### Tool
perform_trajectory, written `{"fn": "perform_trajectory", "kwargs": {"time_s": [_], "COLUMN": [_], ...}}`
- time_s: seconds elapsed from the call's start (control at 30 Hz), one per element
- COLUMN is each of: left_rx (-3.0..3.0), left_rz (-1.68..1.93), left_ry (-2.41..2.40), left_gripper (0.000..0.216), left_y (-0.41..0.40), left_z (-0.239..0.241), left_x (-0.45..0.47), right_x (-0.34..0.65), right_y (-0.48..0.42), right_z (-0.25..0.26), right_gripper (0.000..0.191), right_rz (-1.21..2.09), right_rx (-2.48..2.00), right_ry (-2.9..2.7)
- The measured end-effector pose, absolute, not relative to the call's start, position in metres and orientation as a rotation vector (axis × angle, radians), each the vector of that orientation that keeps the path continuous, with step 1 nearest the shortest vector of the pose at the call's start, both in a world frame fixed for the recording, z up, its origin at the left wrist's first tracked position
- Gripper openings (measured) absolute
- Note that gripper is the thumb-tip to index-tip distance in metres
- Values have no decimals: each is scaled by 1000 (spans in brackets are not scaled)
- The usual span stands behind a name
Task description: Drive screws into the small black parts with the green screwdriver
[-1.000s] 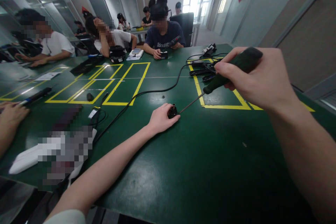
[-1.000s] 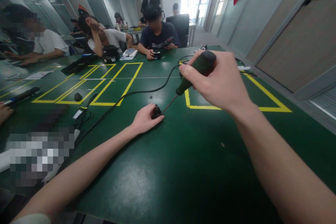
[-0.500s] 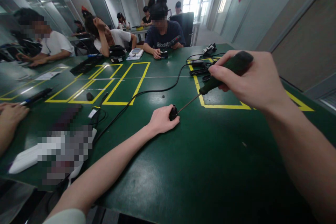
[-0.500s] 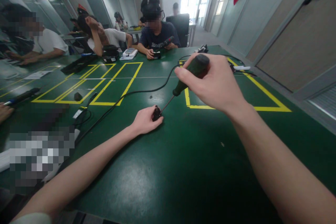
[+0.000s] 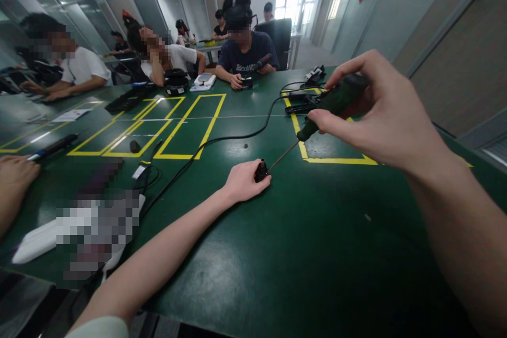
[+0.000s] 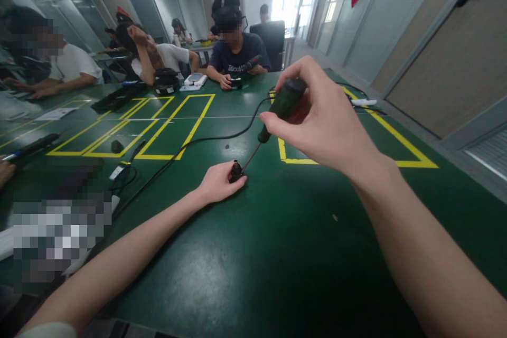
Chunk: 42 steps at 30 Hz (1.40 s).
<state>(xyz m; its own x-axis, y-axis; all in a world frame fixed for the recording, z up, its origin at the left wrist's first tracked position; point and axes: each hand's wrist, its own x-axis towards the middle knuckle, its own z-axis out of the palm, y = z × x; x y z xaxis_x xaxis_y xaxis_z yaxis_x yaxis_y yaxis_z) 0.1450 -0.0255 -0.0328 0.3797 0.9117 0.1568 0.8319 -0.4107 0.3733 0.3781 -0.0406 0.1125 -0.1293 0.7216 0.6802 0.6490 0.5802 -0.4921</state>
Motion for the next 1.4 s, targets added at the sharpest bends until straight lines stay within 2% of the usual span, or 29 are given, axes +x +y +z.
{"fn": "perform_trajectory", "kwargs": {"time_s": [0.3, 0.5, 0.6, 0.77, 1.17, 1.3, 1.4], "left_rx": [2413, 2418, 2419, 2433, 2477, 2484, 2476], "left_rz": [485, 455, 460, 463, 397, 390, 394], "left_ry": [1572, 1579, 1574, 1571, 1644, 1647, 1652], "left_gripper": [19, 20, 19, 20, 23, 24, 24], "left_y": [-25, -25, -25, -25, -27, -27, -26], "left_z": [-34, -32, -32, -34, -35, -34, -34], "left_x": [144, 146, 146, 145, 148, 148, 148], "right_x": [377, 378, 377, 373, 376, 374, 375], "right_y": [-43, -41, -40, -40, -34, -37, -37], "right_z": [113, 113, 113, 113, 111, 115, 115], "right_gripper": [34, 13, 11, 24, 20, 29, 13], "right_rz": [12, 136, 221, 284, 290, 298, 311], "right_rx": [-1144, -979, -972, -1055, -1013, -1073, -1069], "right_ry": [-1886, -1909, -1930, -1886, -1816, -1829, -1818]}}
